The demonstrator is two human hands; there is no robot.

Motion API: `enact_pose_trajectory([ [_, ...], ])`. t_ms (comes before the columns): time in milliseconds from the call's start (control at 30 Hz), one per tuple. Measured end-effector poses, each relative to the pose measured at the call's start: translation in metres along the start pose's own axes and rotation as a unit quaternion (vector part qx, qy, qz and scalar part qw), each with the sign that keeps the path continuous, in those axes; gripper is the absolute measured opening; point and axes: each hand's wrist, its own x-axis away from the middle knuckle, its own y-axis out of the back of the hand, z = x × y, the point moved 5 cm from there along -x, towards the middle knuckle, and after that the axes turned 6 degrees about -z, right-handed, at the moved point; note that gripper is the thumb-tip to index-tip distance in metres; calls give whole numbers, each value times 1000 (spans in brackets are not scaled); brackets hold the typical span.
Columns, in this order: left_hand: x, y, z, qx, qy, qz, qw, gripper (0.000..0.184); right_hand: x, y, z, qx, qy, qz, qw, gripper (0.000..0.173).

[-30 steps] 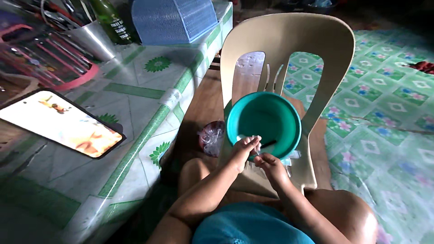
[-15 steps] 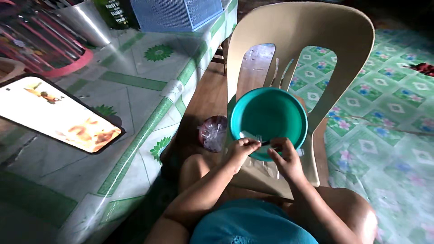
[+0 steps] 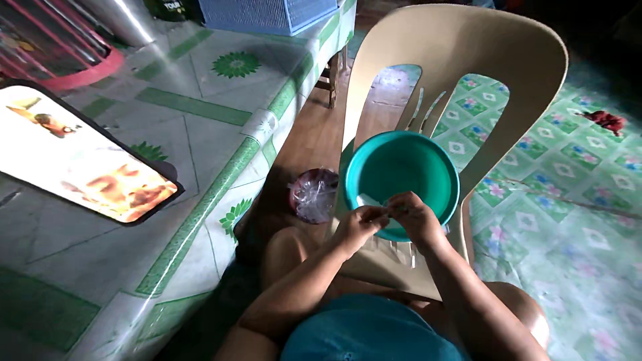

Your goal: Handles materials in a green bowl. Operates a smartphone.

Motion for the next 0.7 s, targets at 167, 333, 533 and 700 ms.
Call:
enact_pose_trajectory([
  [167, -2, 13, 3, 7, 1, -29, 1000, 16, 0, -10, 5, 40, 36, -12, 998, 10],
  [333, -3, 18, 4, -30, -20, -18, 999, 24, 0, -18, 2, 72, 65, -31, 995, 14],
  [533, -7, 23, 4, -40, -12, -66, 997, 14, 4, -23, -2, 69, 97, -82, 989, 12],
  [700, -11, 25, 9, -9, 32, -54, 998, 13, 8, -15, -9, 26, 117, -109, 987, 32],
])
